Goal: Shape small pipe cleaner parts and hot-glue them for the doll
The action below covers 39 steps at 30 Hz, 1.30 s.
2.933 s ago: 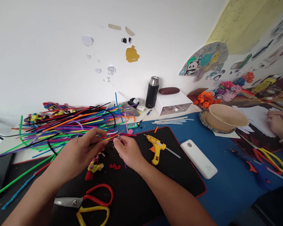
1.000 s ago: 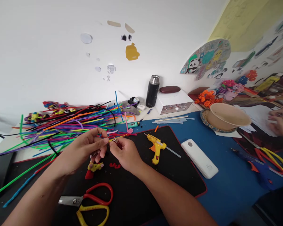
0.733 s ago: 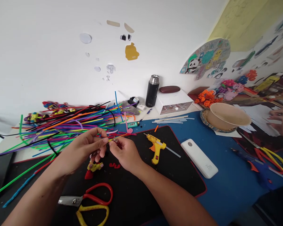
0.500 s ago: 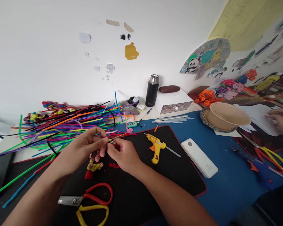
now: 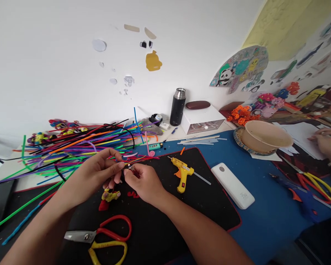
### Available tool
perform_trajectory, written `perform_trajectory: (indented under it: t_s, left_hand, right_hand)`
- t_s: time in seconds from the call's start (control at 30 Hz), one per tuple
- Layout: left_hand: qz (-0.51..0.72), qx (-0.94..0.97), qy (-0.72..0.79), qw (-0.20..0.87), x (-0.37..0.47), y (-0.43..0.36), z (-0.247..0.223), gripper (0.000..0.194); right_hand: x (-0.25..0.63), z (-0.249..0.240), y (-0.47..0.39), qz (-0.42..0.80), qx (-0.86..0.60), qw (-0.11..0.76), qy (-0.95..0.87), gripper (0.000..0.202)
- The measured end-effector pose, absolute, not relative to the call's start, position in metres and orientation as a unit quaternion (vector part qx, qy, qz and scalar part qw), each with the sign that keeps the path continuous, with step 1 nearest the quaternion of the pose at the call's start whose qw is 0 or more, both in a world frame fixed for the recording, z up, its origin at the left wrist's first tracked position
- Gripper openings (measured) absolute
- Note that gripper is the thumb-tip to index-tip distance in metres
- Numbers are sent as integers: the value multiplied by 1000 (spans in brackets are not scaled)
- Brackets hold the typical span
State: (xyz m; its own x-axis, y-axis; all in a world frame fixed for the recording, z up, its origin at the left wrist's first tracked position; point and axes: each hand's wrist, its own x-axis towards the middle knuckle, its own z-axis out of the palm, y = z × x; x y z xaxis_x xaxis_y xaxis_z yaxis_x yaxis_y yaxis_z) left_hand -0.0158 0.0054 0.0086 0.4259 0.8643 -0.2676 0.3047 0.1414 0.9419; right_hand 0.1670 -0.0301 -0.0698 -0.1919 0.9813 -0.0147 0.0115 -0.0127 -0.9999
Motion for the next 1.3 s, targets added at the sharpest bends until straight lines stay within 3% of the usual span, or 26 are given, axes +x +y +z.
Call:
perform_trajectory:
  t_s: [0.27, 0.9, 1.3]
  left_hand:
    - [261, 602, 499, 567, -24, 10, 11, 65]
    - [267, 606, 494, 563, -25, 9, 15, 62]
    - [271, 617, 500, 544, -25, 8, 14, 51]
  right_hand:
    - [169, -60, -30, 544, -470, 461, -520, 43]
    - [172, -70, -21, 576, -451, 487, -477, 47]
    - [173, -62, -31, 598, -402, 435, -540, 52]
